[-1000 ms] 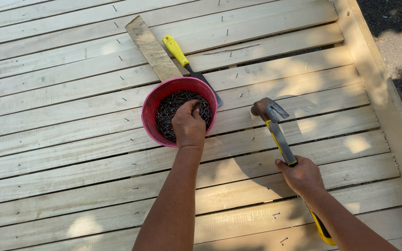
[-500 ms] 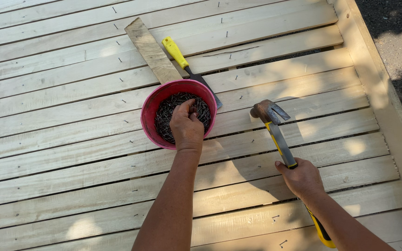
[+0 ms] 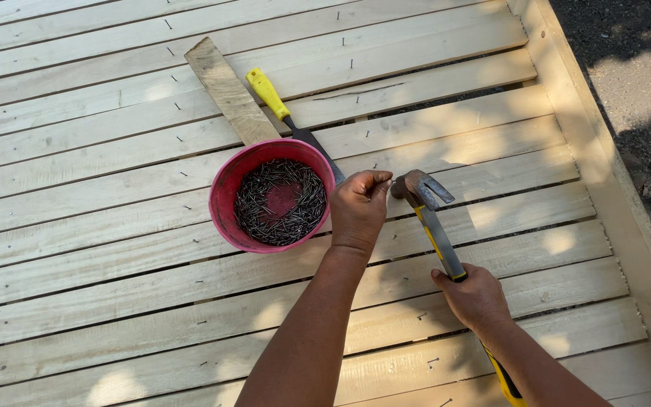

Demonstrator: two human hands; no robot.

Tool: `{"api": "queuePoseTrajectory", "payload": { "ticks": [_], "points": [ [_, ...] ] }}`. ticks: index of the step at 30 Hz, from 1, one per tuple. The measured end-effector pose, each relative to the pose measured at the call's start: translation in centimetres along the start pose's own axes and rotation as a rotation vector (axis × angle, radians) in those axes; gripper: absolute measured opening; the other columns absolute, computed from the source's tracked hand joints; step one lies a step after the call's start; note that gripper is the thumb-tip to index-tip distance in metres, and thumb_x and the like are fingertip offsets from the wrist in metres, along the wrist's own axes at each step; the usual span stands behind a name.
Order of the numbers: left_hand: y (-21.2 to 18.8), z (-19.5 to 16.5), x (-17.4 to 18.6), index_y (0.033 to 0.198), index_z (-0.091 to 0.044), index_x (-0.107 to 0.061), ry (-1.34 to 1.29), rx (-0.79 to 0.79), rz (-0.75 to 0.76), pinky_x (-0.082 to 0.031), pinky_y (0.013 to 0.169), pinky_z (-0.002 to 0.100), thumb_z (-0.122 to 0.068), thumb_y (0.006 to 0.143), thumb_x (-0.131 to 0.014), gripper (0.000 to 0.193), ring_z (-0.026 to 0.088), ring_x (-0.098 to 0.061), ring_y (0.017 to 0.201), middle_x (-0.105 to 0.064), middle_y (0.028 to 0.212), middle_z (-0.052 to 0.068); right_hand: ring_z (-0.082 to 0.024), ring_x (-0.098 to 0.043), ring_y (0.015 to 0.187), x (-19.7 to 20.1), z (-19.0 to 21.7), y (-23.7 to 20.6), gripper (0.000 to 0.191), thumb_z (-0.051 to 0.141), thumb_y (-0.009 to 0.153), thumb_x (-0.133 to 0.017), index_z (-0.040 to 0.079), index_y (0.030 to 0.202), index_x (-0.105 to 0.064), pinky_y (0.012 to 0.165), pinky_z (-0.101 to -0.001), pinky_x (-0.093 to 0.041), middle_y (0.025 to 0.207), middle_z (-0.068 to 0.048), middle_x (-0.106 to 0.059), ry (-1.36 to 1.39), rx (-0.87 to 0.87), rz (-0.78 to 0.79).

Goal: The person hammers nails into a slatted wooden frame outdoors. They take nails one at a time from a pink bowl, position each nail on a wood slat, and drive it in with a claw hammer, working along the slats and moving a small wood scraper aside at one point.

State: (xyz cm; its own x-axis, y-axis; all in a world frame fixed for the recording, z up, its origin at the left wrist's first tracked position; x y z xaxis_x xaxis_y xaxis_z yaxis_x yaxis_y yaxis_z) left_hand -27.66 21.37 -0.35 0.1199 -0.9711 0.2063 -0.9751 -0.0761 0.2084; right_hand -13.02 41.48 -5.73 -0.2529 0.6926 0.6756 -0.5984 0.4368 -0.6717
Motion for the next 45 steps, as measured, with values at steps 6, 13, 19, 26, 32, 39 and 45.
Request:
{"api": "queuePoseTrajectory", "payload": {
  "ticks": [6,13,19,26,32,39,45],
  "points": [
    [-1.2,3.7,-0.8,0.088,-0.012,-0.082,0.243,0.161,0.025,-0.055,0.082,0.033,-0.014,0.083,-0.080,0.007,0.020,-0.068,0.089,-0.077,0.093,0.004,-0.025,-0.072,0.078,0.1,0.5,-0.8,0.049,0.053,0.090,-0.068,0.010,0.111,-0.077,0.083,-0.0435,-0.058,0.076,-0.013,-0.073,0.026,-0.048,0.034],
    [-2.0,5.5,-0.4,0.092,-0.019,-0.082,0.484,0.315,0.094,-0.054,0.092,0.033,-0.019,0.082,-0.080,0.010,0.018,-0.065,0.102,-0.067,0.106,-0.002,-0.023,-0.072,0.080,0.3,1.1,-1.4,0.049,0.054,0.093,-0.066,0.010,0.112,-0.078,0.086,-0.0431,-0.057,0.076,-0.010,-0.072,-0.026,-0.045,0.045],
    [-2.7,4.9,-0.3,0.115,-0.012,-0.074,0.708,0.062,0.091,-0.051,0.093,0.039,-0.009,0.078,-0.077,0.037,0.025,-0.060,0.105,-0.060,0.113,0.006,-0.023,-0.073,0.082,0.3,1.3,-1.7,0.048,0.054,0.093,-0.065,0.012,0.115,-0.076,0.087,-0.0435,-0.058,0.079,-0.011,-0.073,-0.007,-0.093,0.078],
    [-3.0,5.4,-1.7,0.097,-0.014,-0.071,0.822,-0.022,0.353,-0.051,0.097,0.037,-0.010,0.089,-0.067,0.011,0.026,-0.056,0.110,-0.062,0.106,0.003,-0.023,-0.073,0.083,0.3,1.3,-1.9,0.048,0.053,0.093,-0.066,0.011,0.113,-0.077,0.088,-0.0434,-0.057,0.081,-0.012,-0.074,-0.005,-0.090,0.081],
    [-2.3,5.3,-2.1,0.099,-0.011,-0.066,0.938,-0.013,0.352,-0.051,0.091,0.038,-0.007,0.088,-0.063,0.013,0.027,-0.057,0.106,-0.061,0.107,0.007,-0.024,-0.073,0.083,0.4,1.6,-2.1,0.047,0.052,0.092,-0.067,0.010,0.111,-0.077,0.088,-0.0429,-0.057,0.081,-0.011,-0.075,0.013,-0.059,0.062],
    [-0.5,5.9,-0.3,0.114,-0.010,-0.070,0.614,0.325,0.194,-0.053,0.090,0.042,-0.009,0.094,-0.061,0.021,0.030,-0.062,0.106,-0.064,0.115,0.010,-0.023,-0.072,0.079,0.5,1.5,-2.3,0.046,0.052,0.093,-0.066,0.011,0.108,-0.078,0.085,-0.0429,-0.058,0.076,-0.010,-0.072,-0.006,-0.076,0.069],
    [-0.4,6.1,-0.8,0.104,-0.011,-0.076,0.279,0.510,0.183,-0.059,0.085,0.035,-0.012,0.094,-0.066,0.014,0.022,-0.071,0.092,-0.075,0.098,0.009,-0.020,-0.069,0.073,0.5,1.6,-2.3,0.045,0.053,0.094,-0.065,0.011,0.106,-0.077,0.080,-0.0430,-0.058,0.071,-0.008,-0.067,-0.001,-0.097,0.088]
  ]
}}
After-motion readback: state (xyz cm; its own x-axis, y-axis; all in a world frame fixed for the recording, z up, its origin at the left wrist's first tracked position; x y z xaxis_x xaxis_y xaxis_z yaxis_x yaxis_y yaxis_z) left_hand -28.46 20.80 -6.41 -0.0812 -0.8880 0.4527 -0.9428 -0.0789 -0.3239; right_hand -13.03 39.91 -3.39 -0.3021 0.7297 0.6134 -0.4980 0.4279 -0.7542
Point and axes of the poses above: each hand's wrist, its own y-axis towards the middle knuckle, its own x-axis out of the back of the hand, z = x × y, the point moved 4 cm from there along y, towards the middle knuckle
